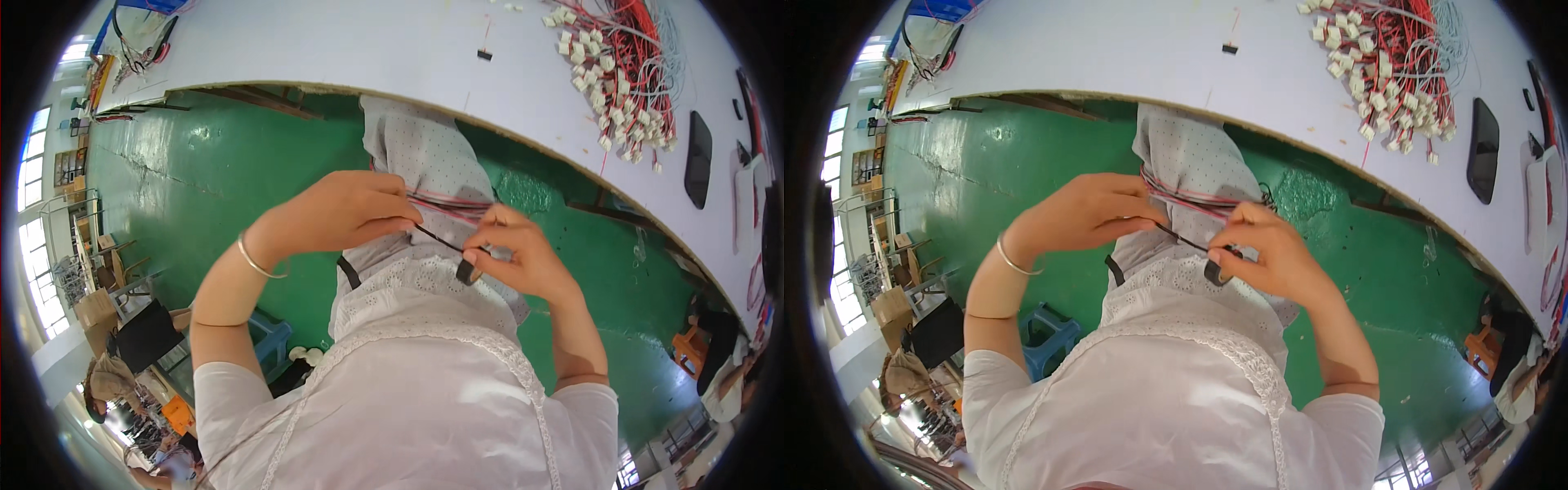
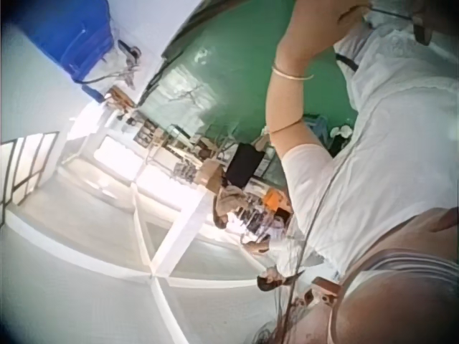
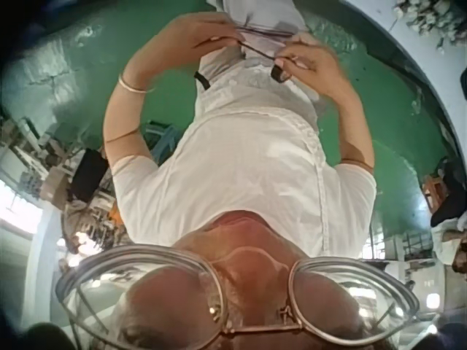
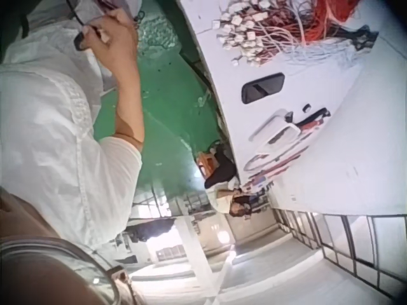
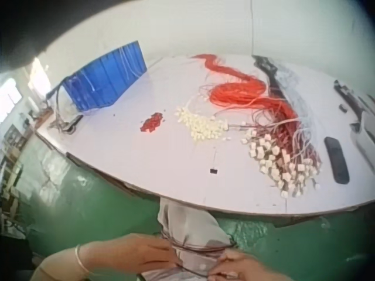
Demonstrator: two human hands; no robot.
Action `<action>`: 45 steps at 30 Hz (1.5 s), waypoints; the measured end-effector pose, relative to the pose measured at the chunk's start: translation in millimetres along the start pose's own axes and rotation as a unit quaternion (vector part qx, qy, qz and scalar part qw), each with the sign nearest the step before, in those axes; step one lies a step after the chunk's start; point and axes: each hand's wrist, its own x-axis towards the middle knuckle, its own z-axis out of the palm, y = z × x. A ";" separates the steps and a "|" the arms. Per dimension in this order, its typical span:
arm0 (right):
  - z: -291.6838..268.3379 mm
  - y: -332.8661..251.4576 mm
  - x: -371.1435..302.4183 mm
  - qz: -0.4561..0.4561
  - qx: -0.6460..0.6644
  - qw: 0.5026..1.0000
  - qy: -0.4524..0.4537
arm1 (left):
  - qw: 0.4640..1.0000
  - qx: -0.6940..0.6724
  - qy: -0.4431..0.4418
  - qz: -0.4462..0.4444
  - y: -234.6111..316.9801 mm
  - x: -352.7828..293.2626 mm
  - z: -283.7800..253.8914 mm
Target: The person is assembling wiring harnesses by attaching connectors to wire ends and wrapping wire bundles with tape.
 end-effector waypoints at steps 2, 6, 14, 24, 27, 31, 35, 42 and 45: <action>-0.8 1.7 -1.1 0.022 0.043 0.999 -0.018 | 0.999 0.019 -0.021 0.030 -6.3 10.5 -26.2; 0.1 -0.9 15.5 0.052 0.138 0.984 0.102 | 0.986 0.141 0.001 0.089 -21.6 59.8 -89.8; 42.0 -8.3 82.9 0.200 0.427 0.808 0.354 | 0.993 0.015 0.028 0.117 -78.0 188.6 -116.9; 34.0 -7.6 98.5 0.248 0.528 0.724 0.369 | 0.992 -0.053 0.035 0.108 -110.5 225.8 -102.8; 34.1 -8.1 98.8 0.251 0.528 0.722 0.371 | 0.993 -0.036 0.040 0.108 -110.7 224.4 -100.3; 34.9 -11.9 96.8 0.253 0.525 0.722 0.372 | 0.951 0.118 0.153 0.241 -86.5 206.0 -93.6; 25.5 -13.0 83.2 0.201 0.481 0.791 0.321 | 0.954 0.128 0.078 0.260 -49.9 145.5 -42.1; 11.8 -23.5 57.4 0.150 0.292 0.916 0.231 | 0.980 0.122 0.111 0.112 4.2 65.8 -19.8; 15.8 -20.4 49.6 0.121 0.280 0.913 0.272 | 0.974 0.154 0.132 0.102 7.9 45.2 -9.0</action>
